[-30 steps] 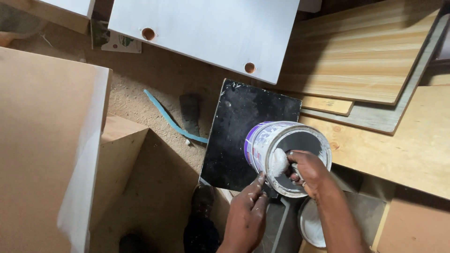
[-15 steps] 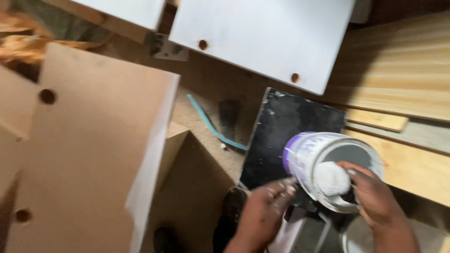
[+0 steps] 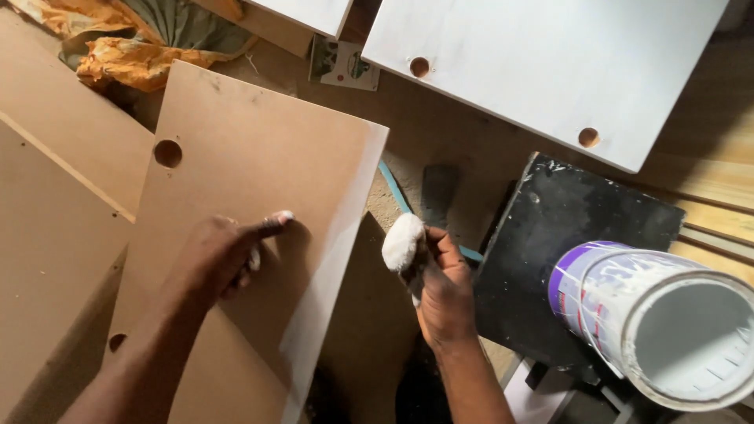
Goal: Painting the edges and surfaces of wooden furniture panels using a sponge applicator and white paint.
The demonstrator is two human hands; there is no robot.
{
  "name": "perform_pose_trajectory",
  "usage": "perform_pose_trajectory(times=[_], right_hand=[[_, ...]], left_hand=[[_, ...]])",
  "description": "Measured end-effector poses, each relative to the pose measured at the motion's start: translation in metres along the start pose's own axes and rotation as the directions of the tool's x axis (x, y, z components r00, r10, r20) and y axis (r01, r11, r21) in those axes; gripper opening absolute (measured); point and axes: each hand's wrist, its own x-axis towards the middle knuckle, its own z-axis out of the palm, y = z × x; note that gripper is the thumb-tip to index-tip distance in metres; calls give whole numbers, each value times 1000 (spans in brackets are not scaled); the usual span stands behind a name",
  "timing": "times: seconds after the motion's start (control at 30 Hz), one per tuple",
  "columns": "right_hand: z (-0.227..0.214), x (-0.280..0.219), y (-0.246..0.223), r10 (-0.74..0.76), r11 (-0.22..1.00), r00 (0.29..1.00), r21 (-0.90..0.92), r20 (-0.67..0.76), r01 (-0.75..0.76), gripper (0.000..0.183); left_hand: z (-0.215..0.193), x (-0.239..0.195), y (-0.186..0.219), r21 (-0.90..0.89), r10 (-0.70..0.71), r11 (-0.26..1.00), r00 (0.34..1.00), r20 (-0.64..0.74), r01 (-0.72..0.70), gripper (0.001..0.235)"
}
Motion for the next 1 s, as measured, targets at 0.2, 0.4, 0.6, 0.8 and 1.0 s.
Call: perform_pose_trajectory(times=[0.2,0.4,0.6,0.8,1.0], right_hand=[[64,77,-10,-384,899,919,-191,91,394,10],[28,15,35,-134,955,984,-252,114,159,5],[79,70,-35,-130,949,990,-296,-44,112,32],[62,53,-5,-103,975,995,-200,-1,100,44],[50,-12,10,51,826,994,-556,-96,-95,26]], left_hand=[[-5,-11,32,41,-272,962,961,56,270,70],[-9,-10,38,159,-244,961,965,91,228,78],[-9,-4,34,138,-243,966,953,179,220,77],[-14,-8,37,183,-254,958,947,195,219,78],[-10,2,31,111,-196,978,966,168,179,81]])
